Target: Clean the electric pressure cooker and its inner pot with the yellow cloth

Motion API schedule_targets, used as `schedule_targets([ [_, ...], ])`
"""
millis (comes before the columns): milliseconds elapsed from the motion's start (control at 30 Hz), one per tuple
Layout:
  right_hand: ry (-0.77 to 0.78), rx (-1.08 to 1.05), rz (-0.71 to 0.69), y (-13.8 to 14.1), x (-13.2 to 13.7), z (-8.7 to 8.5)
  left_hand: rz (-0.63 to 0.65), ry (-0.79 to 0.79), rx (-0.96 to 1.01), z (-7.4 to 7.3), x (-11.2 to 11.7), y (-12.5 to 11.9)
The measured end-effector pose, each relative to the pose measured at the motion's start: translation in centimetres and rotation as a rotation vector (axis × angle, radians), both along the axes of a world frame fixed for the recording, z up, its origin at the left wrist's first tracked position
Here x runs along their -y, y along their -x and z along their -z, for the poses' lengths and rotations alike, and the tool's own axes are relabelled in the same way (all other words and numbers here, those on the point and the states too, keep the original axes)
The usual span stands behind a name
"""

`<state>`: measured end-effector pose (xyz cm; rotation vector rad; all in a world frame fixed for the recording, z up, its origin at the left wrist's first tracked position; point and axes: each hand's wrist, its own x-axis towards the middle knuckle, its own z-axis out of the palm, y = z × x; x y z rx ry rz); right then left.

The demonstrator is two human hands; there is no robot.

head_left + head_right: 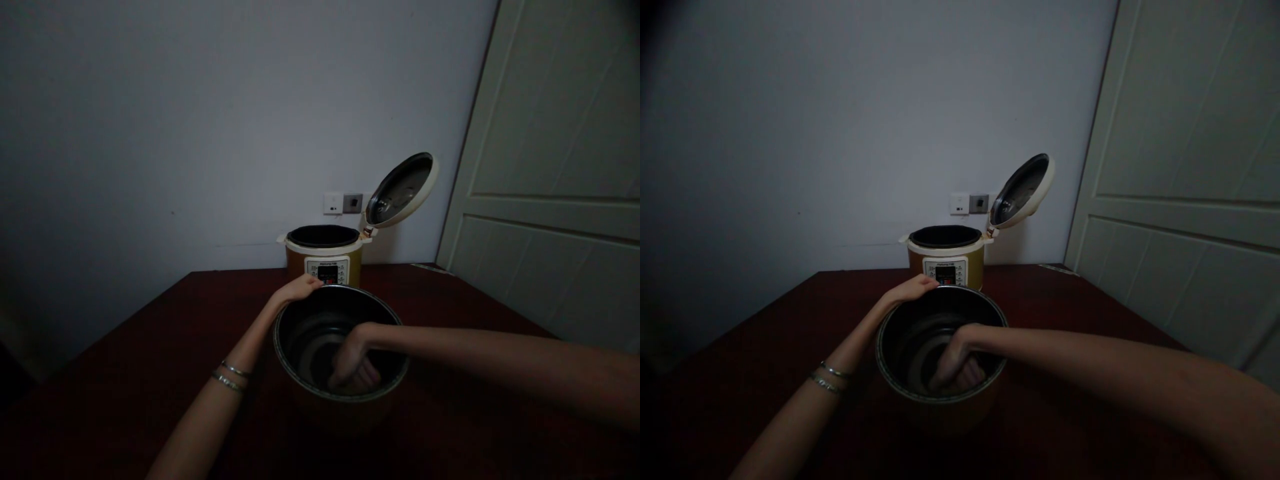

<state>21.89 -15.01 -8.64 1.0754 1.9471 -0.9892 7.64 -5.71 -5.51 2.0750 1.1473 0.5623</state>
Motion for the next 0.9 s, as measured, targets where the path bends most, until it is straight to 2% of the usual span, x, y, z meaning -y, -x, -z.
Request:
schedule_targets([
  [33, 0.062, -0.082, 0.042, 0.5, 0.7, -0.2, -0.007, -0.003, -0.002, 0.0, 0.0, 0.0],
  [100, 0.084, -0.277, 0.137, 1.6, 1.8, -1.2, -0.017, 0.005, -0.008, -0.1, 0.1, 0.0],
  [167, 0.000, -0.522, 0.278, 2.5, 2.6, -2.8, -0.021, 0.006, -0.015, -0.1, 0.1, -0.1],
  [233, -0.089, -0.613, 0.326, 2.7, 3.3, -4.6, -0.019, 0.001, -0.023, -0.1, 0.0, -0.1],
  [367, -0.290, -0.550, 0.124, 0.9, 5.1, -7.4, -0.012, -0.009, -0.032, -0.1, -0.1, -0.1],
  [533, -0.341, -0.137, -0.110, -4.2, 5.4, -9.5, 0.003, -0.016, -0.048, -0.1, -0.4, -0.1],
  [600, -0.467, 0.024, -0.168, -5.9, 4.4, -10.0, 0.023, -0.030, -0.053, 0.0, -0.5, -0.1],
  [700, -0.788, 0.106, -0.302, -7.2, 1.9, -10.1, 0.056, -0.119, -0.082, 0.0, -0.4, 0.0],
  [800, -1.080, -0.010, -0.599, -6.7, -1.2, -9.5, 0.064, -0.225, -0.135, -0.2, -0.1, 0.0],
  [900, -1.204, -0.141, -0.832, -5.6, -3.7, -8.9, 0.054, -0.257, -0.168, -0.5, 0.2, -0.2],
])
